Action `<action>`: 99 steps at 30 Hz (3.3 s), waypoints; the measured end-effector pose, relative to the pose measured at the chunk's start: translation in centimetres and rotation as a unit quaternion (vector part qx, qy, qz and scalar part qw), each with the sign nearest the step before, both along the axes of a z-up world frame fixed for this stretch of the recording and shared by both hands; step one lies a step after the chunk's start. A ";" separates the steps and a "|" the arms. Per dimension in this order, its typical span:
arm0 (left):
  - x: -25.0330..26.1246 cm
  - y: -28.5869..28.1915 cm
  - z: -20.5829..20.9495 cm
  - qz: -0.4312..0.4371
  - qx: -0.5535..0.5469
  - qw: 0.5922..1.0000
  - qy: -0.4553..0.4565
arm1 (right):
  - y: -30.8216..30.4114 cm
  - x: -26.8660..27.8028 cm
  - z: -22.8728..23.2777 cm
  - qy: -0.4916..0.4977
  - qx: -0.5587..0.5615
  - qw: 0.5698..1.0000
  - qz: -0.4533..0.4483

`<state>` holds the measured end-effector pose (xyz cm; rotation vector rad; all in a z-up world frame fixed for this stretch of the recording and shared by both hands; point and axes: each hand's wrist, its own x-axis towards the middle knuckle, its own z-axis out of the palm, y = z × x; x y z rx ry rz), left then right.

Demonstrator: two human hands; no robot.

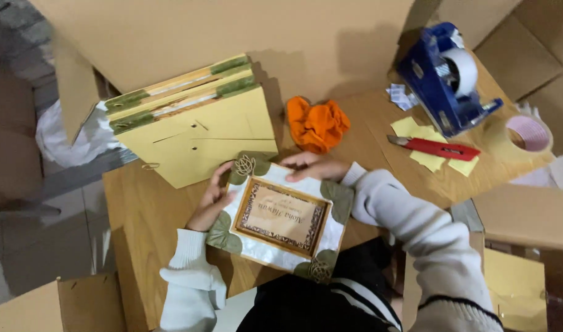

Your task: The person is cleaning the glass and borders of several picture frames using an orange cloth before placing them in a box.

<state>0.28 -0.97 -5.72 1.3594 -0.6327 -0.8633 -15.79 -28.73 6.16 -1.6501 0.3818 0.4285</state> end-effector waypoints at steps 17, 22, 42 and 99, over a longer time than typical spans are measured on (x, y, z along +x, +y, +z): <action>-1.8 -1.9 3.6 0.142 -0.105 0.984 -0.012 | -11.2 1.2 -6.4 -0.346 -0.472 0.810 -0.044; -2.9 -2.2 4.1 0.143 -0.113 0.983 -0.014 | -15.3 0.6 -12.1 -0.400 -0.353 0.820 -0.208; -3.0 -2.1 7.6 -0.059 -0.109 0.984 0.127 | -4.8 -3.4 -7.5 -0.175 0.099 0.961 -0.190; -6.4 -2.3 7.1 0.121 -0.281 0.801 -0.514 | -5.2 -3.8 0.5 -0.502 0.454 0.717 0.166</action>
